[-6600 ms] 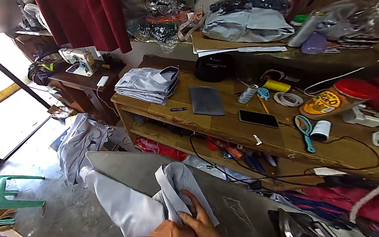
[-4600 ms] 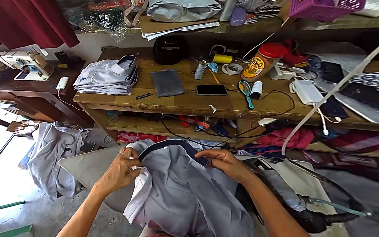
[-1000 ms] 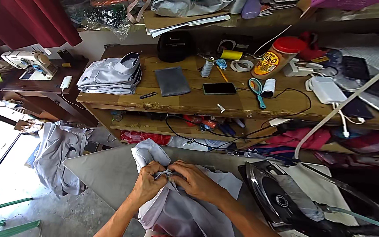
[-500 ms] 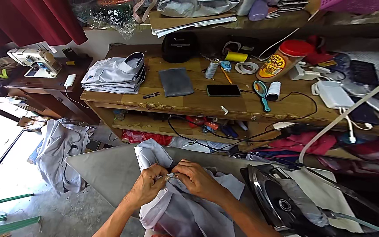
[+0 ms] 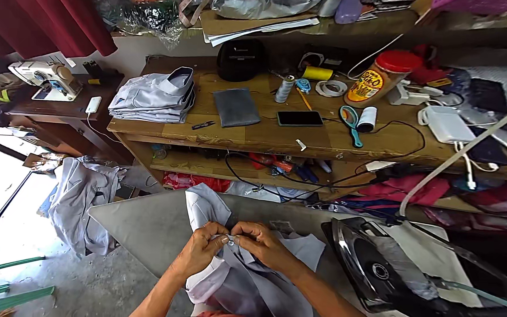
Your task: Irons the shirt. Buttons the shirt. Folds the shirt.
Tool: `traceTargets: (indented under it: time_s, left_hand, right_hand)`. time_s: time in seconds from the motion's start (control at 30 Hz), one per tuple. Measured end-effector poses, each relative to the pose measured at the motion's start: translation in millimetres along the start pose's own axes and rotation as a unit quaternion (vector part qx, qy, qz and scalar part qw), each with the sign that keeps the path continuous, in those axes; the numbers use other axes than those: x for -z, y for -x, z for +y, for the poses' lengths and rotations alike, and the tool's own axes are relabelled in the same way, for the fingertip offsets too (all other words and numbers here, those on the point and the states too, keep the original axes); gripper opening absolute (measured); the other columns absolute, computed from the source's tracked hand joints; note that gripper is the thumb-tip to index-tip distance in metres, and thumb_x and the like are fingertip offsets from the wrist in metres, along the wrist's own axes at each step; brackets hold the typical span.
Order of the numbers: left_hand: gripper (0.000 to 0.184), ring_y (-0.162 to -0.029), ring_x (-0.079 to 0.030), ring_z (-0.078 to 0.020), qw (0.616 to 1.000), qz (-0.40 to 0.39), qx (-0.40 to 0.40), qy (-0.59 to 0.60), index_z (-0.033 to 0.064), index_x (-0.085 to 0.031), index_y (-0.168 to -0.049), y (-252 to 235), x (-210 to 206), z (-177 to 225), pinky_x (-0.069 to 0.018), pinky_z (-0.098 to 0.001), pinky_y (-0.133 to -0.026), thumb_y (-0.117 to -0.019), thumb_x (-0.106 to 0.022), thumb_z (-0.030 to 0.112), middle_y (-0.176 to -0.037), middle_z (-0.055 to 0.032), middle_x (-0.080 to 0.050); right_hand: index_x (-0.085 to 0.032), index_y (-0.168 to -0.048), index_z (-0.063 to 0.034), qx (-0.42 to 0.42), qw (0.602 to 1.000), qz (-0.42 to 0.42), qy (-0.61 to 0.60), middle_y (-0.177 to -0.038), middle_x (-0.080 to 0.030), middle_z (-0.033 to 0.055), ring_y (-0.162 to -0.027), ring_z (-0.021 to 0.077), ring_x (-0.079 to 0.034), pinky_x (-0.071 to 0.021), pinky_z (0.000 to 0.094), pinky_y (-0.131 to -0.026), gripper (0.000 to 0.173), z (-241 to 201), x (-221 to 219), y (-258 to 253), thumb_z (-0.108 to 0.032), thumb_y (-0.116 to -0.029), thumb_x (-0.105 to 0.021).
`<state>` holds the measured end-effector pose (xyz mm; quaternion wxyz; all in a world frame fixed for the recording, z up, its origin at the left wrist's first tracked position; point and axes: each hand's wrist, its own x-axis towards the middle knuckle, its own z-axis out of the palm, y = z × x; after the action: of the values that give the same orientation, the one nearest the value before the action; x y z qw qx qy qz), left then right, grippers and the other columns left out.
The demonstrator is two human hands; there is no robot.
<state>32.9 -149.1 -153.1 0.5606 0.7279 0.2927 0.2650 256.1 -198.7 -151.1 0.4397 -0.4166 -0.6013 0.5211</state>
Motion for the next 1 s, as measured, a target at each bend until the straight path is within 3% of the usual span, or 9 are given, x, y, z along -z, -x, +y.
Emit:
traceTargets:
  time_s: [0.13,0.23,0.33,0.43,0.5,0.6,0.8,0.9,1.0]
  left_hand:
    - [0.025,-0.082,-0.064,-0.0082,0.997,-0.020,0.067,-0.025,0.0014,-0.065,-0.108,2.0,-2.3,19.8,-0.0555,-0.0259,-0.077,-0.1012,-0.063,0.025,-0.094,-0.0059,-0.067]
    - [0.023,-0.109,-0.066,-0.0214,0.971,0.048,-0.132,-0.194,-0.0002,-0.064,-0.104,8.9,-17.6,13.8,-0.0499,-0.0348,-0.105,-0.1044,-0.058,0.021,-0.103,-0.0140,-0.068]
    - [0.023,-0.115,-0.064,-0.0252,0.934,0.061,-0.249,-0.249,0.0010,-0.060,-0.107,6.6,-14.6,-7.3,-0.0476,-0.0387,-0.111,-0.1064,-0.056,0.024,-0.107,-0.0148,-0.067]
    - [0.044,-0.102,-0.070,-0.0184,0.977,-0.077,-0.099,-0.172,-0.0002,-0.071,-0.102,-1.5,16.4,-2.3,-0.0364,-0.0477,-0.120,-0.1003,-0.063,0.043,-0.097,-0.0106,-0.074]
    - [0.059,-0.101,-0.070,-0.0187,0.966,-0.173,-0.063,-0.181,0.0024,-0.074,-0.100,-9.1,43.2,-0.5,-0.0325,-0.0506,-0.120,-0.1027,-0.051,0.056,-0.094,-0.0098,-0.074]
    - [0.053,-0.110,-0.066,-0.0215,0.946,-0.256,-0.046,-0.196,0.0050,-0.074,-0.112,-15.5,72.2,10.8,-0.0278,-0.0547,-0.120,-0.1086,-0.042,0.048,-0.104,-0.0107,-0.074]
    - [0.020,-0.093,-0.070,-0.0271,0.871,-0.129,-0.153,-0.448,0.0069,-0.071,-0.087,-6.3,45.8,1.7,-0.0441,-0.0525,-0.107,-0.0972,-0.059,0.019,-0.084,-0.0079,-0.071]
    - [0.025,-0.122,-0.060,-0.0303,0.897,-0.189,-0.094,-0.389,0.0135,-0.075,-0.099,-2.6,52.5,-3.3,-0.0334,-0.0595,-0.117,-0.0885,-0.077,0.036,-0.116,-0.0079,-0.069]
    - [0.038,-0.131,-0.058,-0.0249,0.963,-0.151,-0.047,-0.216,0.0070,-0.073,-0.121,-19.4,84.1,-18.7,-0.0425,-0.0484,-0.116,-0.0894,-0.078,0.027,-0.133,-0.0109,-0.067]
  right_hand:
    - [-0.070,-0.092,-0.0057,-0.008,1.000,0.005,0.028,-0.073,-0.061,-0.0057,-0.065,-0.0036,-0.053,-0.0437,0.0150,-0.060,0.016,-1.4,-2.0,-1.7,-0.014,-0.0981,-0.058]
    - [-0.069,-0.089,-0.0082,-0.021,1.000,0.000,-0.018,-0.073,-0.060,-0.0088,-0.067,-0.0035,-0.054,-0.0437,0.0155,-0.062,0.015,-5.3,-1.1,-1.8,-0.011,-0.0968,-0.058]
    - [-0.070,-0.089,-0.0084,-0.033,0.998,-0.027,-0.042,-0.074,-0.061,-0.0094,-0.069,-0.0036,-0.055,-0.0440,0.0157,-0.063,0.014,-3.8,1.9,-3.0,-0.010,-0.0969,-0.059]
    - [-0.068,-0.097,-0.0064,-0.020,0.994,-0.100,0.022,-0.075,-0.059,-0.0063,-0.066,-0.0034,-0.052,-0.0425,0.0153,-0.061,0.015,-5.7,15.4,-7.3,-0.016,-0.1005,-0.058]
    - [-0.069,-0.105,-0.0054,0.001,0.979,-0.168,0.112,-0.080,-0.064,0.0006,-0.069,0.0016,-0.056,-0.0464,0.0201,-0.065,0.023,-7.6,25.8,-13.0,-0.024,-0.1043,-0.055]
    - [-0.071,-0.119,-0.0052,0.001,0.945,-0.255,0.203,-0.094,-0.073,0.0098,-0.084,0.0138,-0.068,-0.0533,0.0351,-0.078,0.035,-7.5,37.7,-16.4,-0.029,-0.1079,-0.049]
    - [-0.064,-0.075,-0.0094,0.125,0.852,-0.039,0.507,-0.062,-0.061,0.0057,-0.064,0.0253,-0.066,-0.0537,0.0428,-0.060,0.024,17.5,-0.9,-12.5,-0.024,-0.0931,-0.062]
    - [-0.076,-0.098,-0.0179,0.111,0.878,-0.032,0.464,-0.095,-0.071,0.0047,-0.100,0.0262,-0.067,-0.0518,0.0485,-0.092,0.022,32.0,-3.8,1.3,-0.038,-0.0911,-0.071]
    - [-0.067,-0.136,-0.0163,0.034,0.941,0.040,0.333,-0.140,-0.062,0.0093,-0.134,0.0263,-0.055,-0.0454,0.0509,-0.111,0.052,31.4,19.5,15.0,-0.046,-0.0931,-0.069]
